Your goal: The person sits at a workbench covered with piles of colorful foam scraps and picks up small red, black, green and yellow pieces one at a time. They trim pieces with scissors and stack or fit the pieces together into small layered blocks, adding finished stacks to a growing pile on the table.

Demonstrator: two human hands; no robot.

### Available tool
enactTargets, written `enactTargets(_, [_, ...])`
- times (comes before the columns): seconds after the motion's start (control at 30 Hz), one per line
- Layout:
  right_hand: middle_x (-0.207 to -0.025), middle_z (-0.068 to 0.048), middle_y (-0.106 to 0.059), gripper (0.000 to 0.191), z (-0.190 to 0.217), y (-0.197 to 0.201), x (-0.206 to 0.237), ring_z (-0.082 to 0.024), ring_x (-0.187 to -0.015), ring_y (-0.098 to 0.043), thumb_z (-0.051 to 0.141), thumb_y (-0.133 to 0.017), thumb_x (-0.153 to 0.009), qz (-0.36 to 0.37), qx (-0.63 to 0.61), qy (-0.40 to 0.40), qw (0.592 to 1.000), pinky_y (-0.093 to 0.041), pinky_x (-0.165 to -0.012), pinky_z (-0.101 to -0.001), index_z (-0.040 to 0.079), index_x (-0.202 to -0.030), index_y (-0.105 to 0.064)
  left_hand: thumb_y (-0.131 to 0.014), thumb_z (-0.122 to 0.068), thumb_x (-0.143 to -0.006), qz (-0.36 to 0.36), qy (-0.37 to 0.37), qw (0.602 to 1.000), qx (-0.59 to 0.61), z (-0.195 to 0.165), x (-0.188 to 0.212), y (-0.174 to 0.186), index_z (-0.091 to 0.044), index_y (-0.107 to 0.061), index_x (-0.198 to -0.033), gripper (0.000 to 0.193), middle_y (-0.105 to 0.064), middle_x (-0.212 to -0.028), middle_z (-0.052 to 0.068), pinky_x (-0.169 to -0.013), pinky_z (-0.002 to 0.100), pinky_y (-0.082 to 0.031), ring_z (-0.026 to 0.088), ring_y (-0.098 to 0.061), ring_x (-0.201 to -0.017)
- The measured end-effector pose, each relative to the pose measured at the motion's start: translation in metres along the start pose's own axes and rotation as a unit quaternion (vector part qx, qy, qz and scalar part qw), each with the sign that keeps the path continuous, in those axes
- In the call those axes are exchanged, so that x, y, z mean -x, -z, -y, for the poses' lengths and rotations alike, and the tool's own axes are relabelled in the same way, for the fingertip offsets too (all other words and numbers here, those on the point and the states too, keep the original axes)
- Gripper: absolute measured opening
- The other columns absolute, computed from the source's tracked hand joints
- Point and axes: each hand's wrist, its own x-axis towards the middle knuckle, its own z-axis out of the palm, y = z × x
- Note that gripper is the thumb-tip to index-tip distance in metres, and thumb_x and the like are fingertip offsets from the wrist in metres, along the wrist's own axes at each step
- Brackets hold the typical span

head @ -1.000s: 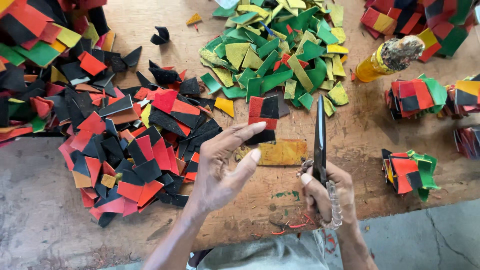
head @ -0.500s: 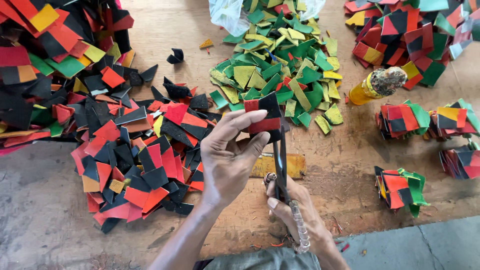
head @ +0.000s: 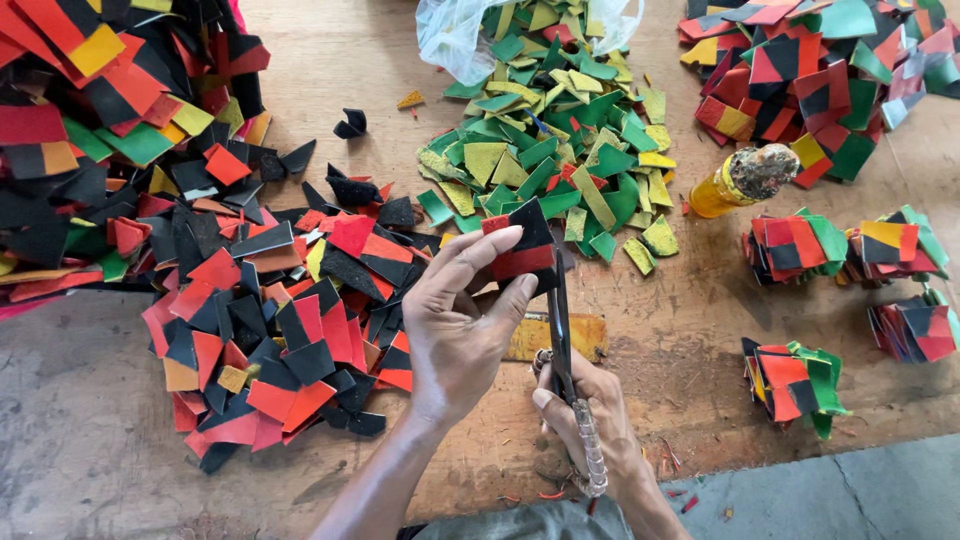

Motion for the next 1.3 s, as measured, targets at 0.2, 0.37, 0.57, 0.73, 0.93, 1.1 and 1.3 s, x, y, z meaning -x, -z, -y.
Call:
enactTargets(0.2, [-0.067, -0.001, -0.057, 0.010, -0.001, 0.000, -0.001, -0.008, -0.053, -0.058, 0.011, -0.068, -0.085, 0.002, 0.012, 0.042, 0.999, -0.050, -0.048, -0.0271, 0.004, -0.084, -0.060, -0.073, 0.011, -0.090, 0.001, -0.007, 1.000, -0.004, 0.000, 0.001, 0.001, 0.004, -0.066, -0.130, 0.041, -0.059, -0.134, 0.009, -0.097, 0.026, -0.063, 0.018, -0.072, -0.113])
enactTargets(0.37, [-0.066, 0.000, -0.057, 0.010, -0.002, -0.001, -0.002, -0.008, -0.054, -0.057, 0.010, -0.068, -0.084, -0.010, 0.017, 0.056, 0.998, -0.049, -0.048, -0.0275, 0.004, -0.083, -0.060, -0.073, 0.012, -0.091, 0.008, -0.020, 1.000, -0.005, 0.000, 0.001, 0.000, 0.003, -0.066, -0.130, 0.041, -0.060, -0.134, 0.009, -0.098, 0.026, -0.063, 0.017, -0.072, -0.114])
enactTargets(0.57, [-0.064, 0.000, -0.053, 0.013, -0.006, 0.000, -0.001, -0.009, -0.053, -0.050, 0.010, -0.067, -0.086, -0.035, 0.055, 0.126, 0.990, -0.042, -0.048, -0.0287, 0.004, -0.080, -0.058, -0.074, 0.012, -0.090, 0.009, -0.019, 1.000, -0.016, 0.000, 0.001, -0.001, 0.002, -0.066, -0.130, 0.042, -0.060, -0.134, 0.009, -0.097, 0.026, -0.063, 0.017, -0.071, -0.113])
enactTargets(0.73, [-0.064, 0.000, -0.053, 0.011, -0.009, -0.005, -0.003, -0.009, -0.051, -0.050, 0.006, -0.064, -0.083, -0.053, 0.045, 0.128, 0.989, -0.039, -0.045, -0.0301, 0.004, -0.075, -0.056, -0.073, 0.013, -0.090, 0.014, -0.013, 1.000, -0.022, -0.002, 0.001, -0.002, 0.002, -0.066, -0.129, 0.042, -0.061, -0.133, 0.009, -0.094, 0.024, -0.063, 0.015, -0.072, -0.112])
enactTargets(0.93, [-0.063, 0.000, -0.049, 0.011, -0.010, -0.005, -0.002, -0.009, -0.050, -0.047, 0.005, -0.062, -0.084, -0.061, 0.044, 0.174, 0.982, -0.038, -0.046, -0.0297, 0.004, -0.076, -0.054, -0.074, 0.012, -0.089, 0.020, -0.018, 0.999, -0.029, -0.003, 0.000, -0.002, 0.002, -0.067, -0.129, 0.042, -0.061, -0.133, 0.008, -0.092, 0.024, -0.064, 0.015, -0.072, -0.110])
enactTargets(1.1, [-0.062, 0.000, -0.050, 0.014, -0.011, -0.007, 0.000, -0.008, -0.048, -0.048, 0.007, -0.062, -0.086, -0.061, 0.031, 0.163, 0.984, -0.038, -0.043, -0.0294, 0.004, -0.075, -0.055, -0.074, 0.012, -0.090, 0.027, -0.030, 0.999, -0.033, -0.005, 0.001, -0.001, 0.002, -0.067, -0.129, 0.041, -0.061, -0.133, 0.008, -0.093, 0.024, -0.064, 0.014, -0.072, -0.111])
enactTargets(1.3, [-0.061, 0.000, -0.048, 0.016, -0.011, -0.008, -0.001, -0.008, -0.049, -0.046, 0.007, -0.063, -0.088, -0.073, 0.043, 0.181, 0.980, -0.036, -0.044, -0.0299, 0.004, -0.074, -0.055, -0.075, 0.011, -0.089, 0.024, -0.026, 0.998, -0.044, -0.005, 0.001, -0.001, 0.001, -0.068, -0.128, 0.041, -0.061, -0.132, 0.008, -0.093, 0.024, -0.064, 0.015, -0.072, -0.110])
